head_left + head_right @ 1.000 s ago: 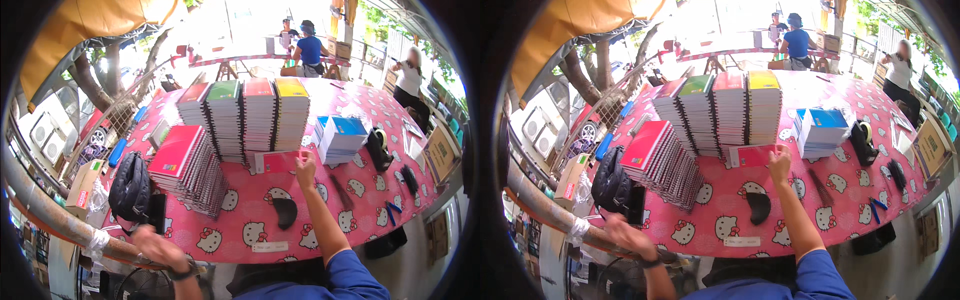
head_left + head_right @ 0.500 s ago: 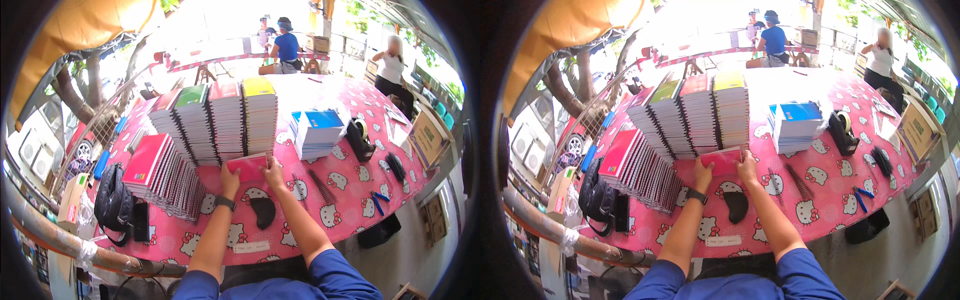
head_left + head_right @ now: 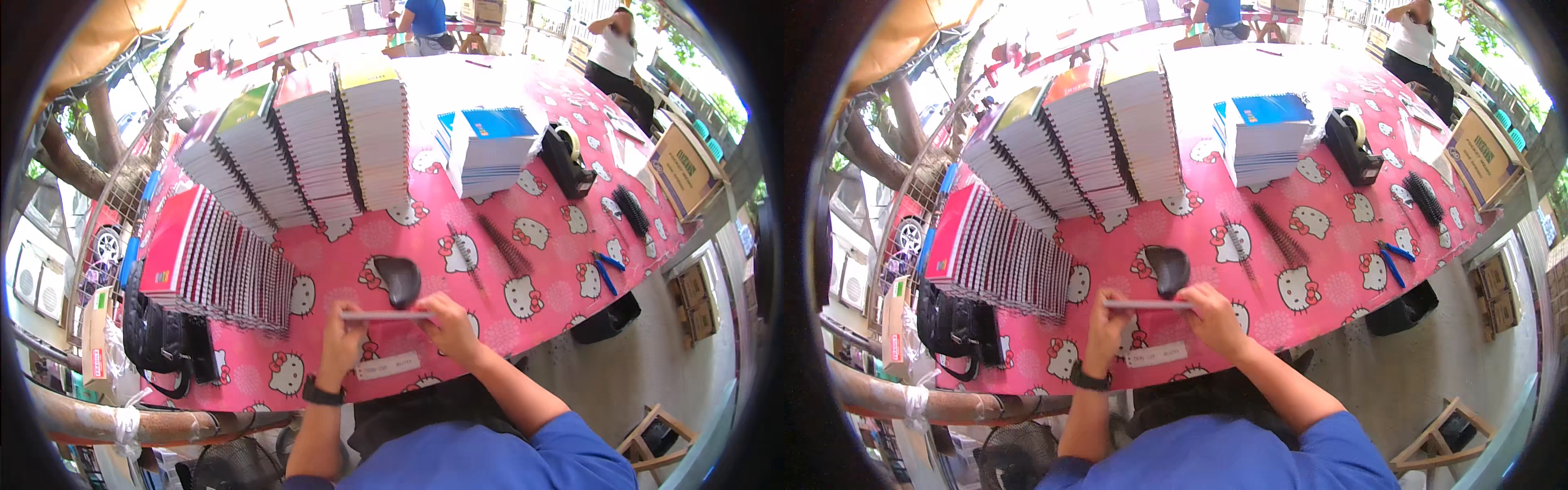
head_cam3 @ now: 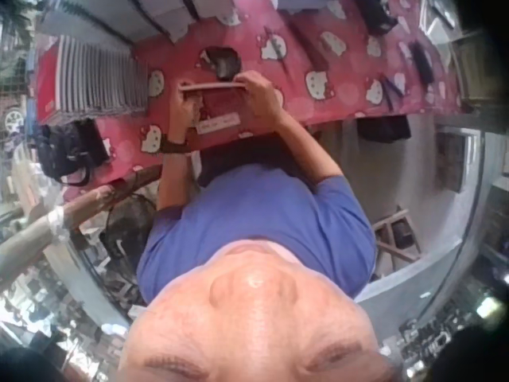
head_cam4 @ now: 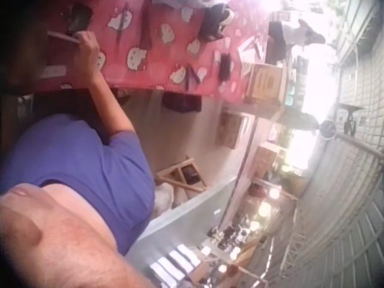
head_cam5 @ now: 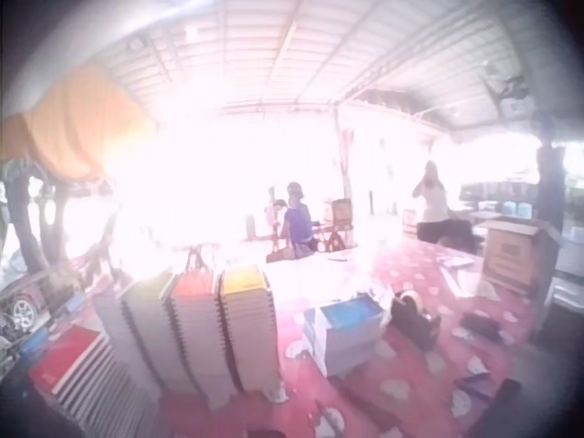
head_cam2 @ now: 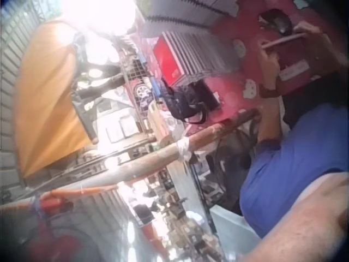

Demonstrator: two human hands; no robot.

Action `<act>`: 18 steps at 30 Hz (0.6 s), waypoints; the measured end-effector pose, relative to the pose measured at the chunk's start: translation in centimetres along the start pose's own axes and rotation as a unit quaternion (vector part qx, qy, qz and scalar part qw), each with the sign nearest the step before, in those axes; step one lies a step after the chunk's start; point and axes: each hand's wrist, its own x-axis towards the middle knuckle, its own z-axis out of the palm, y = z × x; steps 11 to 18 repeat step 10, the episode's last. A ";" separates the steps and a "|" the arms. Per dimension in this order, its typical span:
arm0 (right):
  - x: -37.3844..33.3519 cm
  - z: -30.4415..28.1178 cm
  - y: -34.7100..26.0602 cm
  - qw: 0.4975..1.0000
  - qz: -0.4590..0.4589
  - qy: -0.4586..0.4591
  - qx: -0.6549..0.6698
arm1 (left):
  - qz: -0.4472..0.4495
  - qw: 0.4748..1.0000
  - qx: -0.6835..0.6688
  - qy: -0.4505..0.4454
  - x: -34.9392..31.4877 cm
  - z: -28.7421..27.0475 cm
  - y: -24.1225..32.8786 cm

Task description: The person prepares notebooks by folding white strips of paper and inserting them into the spiral binding of red notebooks.

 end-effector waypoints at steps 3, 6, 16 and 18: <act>1.1 0.7 -0.8 0.963 0.088 0.047 0.252 | 0.018 0.991 -0.114 0.061 0.5 0.8 0.8; 0.2 3.0 -1.1 0.881 0.224 0.076 0.409 | -0.075 0.991 -0.091 0.062 -1.8 1.9 -0.1; 0.8 3.9 -1.2 0.916 0.173 0.164 0.324 | 0.108 0.965 0.178 0.157 -2.8 2.4 0.2; 0.8 3.9 -1.2 0.916 0.173 0.164 0.324 | 0.108 0.965 0.178 0.157 -2.8 2.4 0.2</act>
